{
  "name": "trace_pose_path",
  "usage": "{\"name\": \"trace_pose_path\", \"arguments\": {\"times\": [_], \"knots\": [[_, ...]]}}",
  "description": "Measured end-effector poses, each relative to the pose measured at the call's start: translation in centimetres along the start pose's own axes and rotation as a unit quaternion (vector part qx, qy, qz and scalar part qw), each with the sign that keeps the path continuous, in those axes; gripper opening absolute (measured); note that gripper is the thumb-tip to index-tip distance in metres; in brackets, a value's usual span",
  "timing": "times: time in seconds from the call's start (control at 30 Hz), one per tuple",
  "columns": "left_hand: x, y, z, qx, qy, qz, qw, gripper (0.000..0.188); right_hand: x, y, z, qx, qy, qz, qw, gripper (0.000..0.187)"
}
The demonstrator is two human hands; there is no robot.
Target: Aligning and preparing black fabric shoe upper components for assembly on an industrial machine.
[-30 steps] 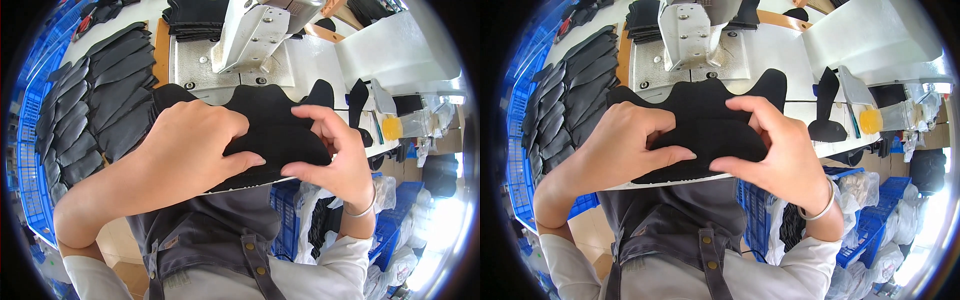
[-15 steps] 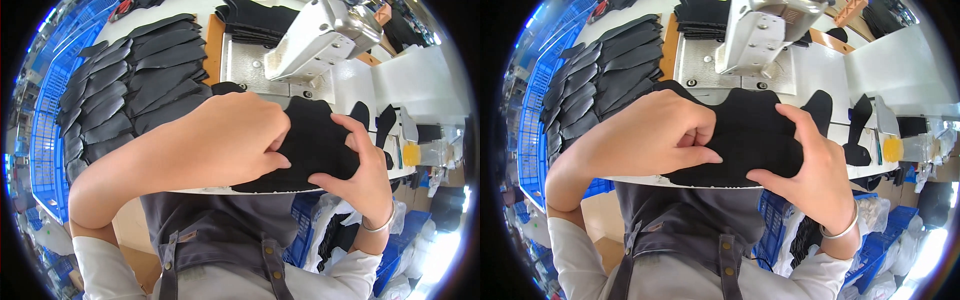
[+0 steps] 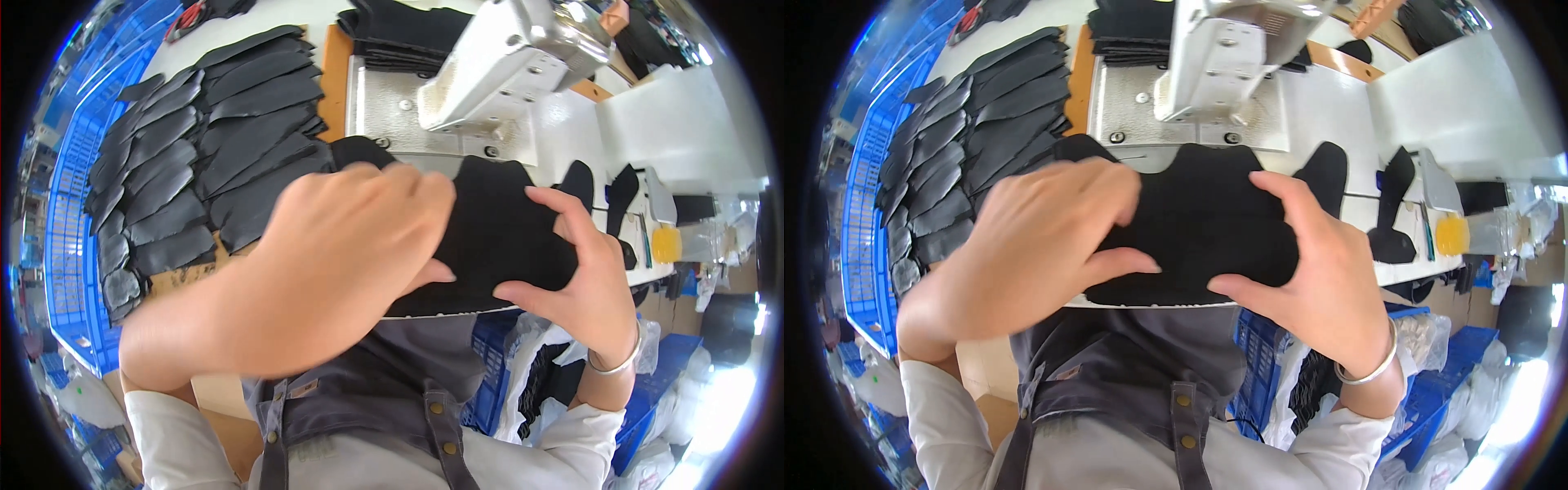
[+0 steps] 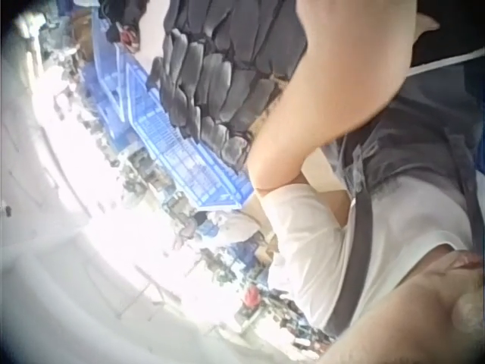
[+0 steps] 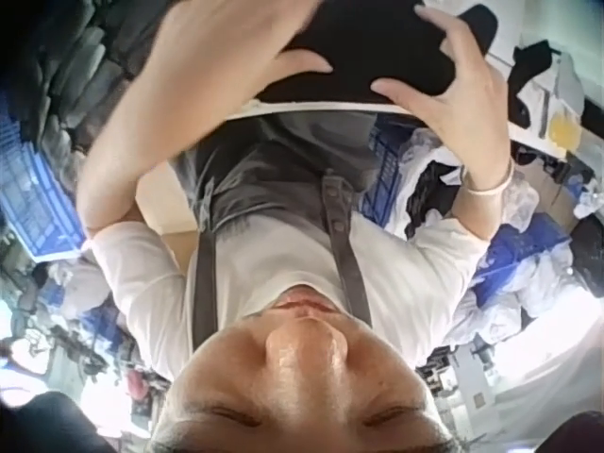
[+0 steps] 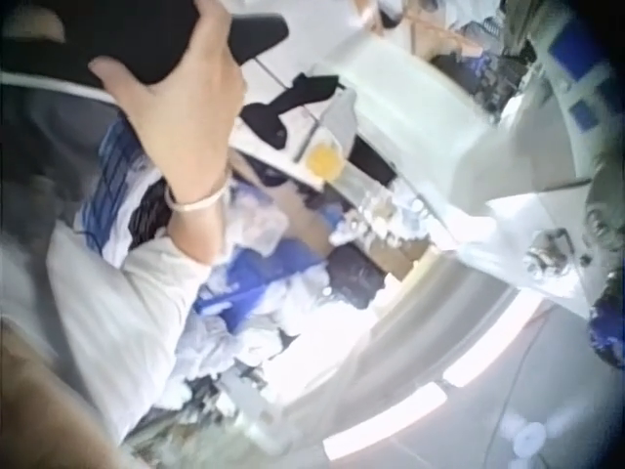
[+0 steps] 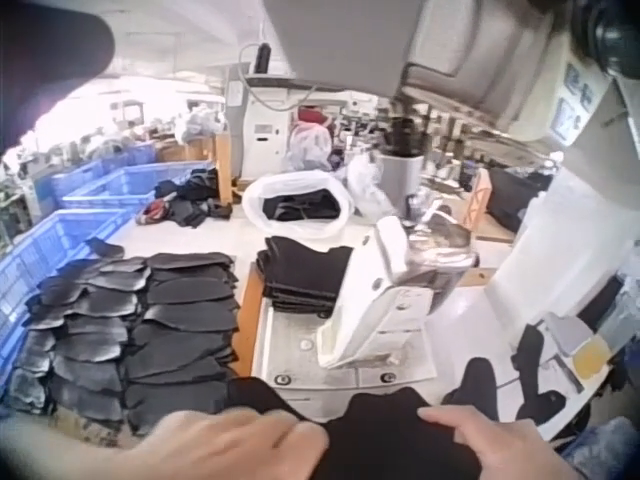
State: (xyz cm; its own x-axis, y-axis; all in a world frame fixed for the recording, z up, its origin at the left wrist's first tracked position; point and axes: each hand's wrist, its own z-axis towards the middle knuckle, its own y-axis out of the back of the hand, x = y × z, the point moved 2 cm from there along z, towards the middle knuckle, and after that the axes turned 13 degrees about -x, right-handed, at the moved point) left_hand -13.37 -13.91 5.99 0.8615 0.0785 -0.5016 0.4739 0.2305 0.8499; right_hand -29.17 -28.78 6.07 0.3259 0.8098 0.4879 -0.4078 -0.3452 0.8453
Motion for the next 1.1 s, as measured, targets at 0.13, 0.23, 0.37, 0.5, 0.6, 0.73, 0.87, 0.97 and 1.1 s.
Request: {"name": "trace_pose_path", "arguments": {"times": [0.13,0.23,0.37,0.5,0.6,0.73,0.87,0.97,1.1], "knots": [[-2.9,-1.2,-2.3,-0.227,-0.093,0.171,0.954,0.061,0.0,0.2,0.0,0.002,0.031,-0.027,0.999,0.073],[-3.9,-5.6,-2.9,-0.118,-0.093,0.102,0.983,0.083,-0.6,0.4,-0.2,0.002,0.027,0.021,0.999,0.061],[-3.7,-7.0,-3.0,-0.162,-0.110,0.182,0.964,0.083,-3.1,1.5,-0.4,0.001,-0.048,0.112,0.993,0.031],[-3.5,-7.7,-3.1,-0.175,-0.102,0.187,0.961,0.083,-4.1,1.4,-0.8,0.014,-0.075,0.200,0.977,0.026],[-3.3,-7.9,-3.2,-0.175,-0.116,0.210,0.955,0.083,-3.8,1.2,-1.2,-0.019,-0.035,0.167,0.985,0.026],[-3.4,-7.9,-3.2,-0.163,-0.119,0.222,0.954,0.083,-4.6,0.4,-1.8,-0.087,0.043,0.125,0.987,0.030],[-3.4,-8.0,-3.1,-0.163,-0.123,0.227,0.952,0.083,-4.3,0.6,-2.0,-0.090,0.043,0.115,0.988,0.028],[-3.3,-8.0,-3.1,-0.171,-0.125,0.226,0.951,0.081,-4.5,0.3,-2.1,-0.101,0.068,0.111,0.986,0.028],[-3.4,-7.8,-2.9,-0.195,-0.140,0.234,0.942,0.077,-3.9,0.3,-2.4,-0.142,0.131,0.008,0.981,0.030]]}}
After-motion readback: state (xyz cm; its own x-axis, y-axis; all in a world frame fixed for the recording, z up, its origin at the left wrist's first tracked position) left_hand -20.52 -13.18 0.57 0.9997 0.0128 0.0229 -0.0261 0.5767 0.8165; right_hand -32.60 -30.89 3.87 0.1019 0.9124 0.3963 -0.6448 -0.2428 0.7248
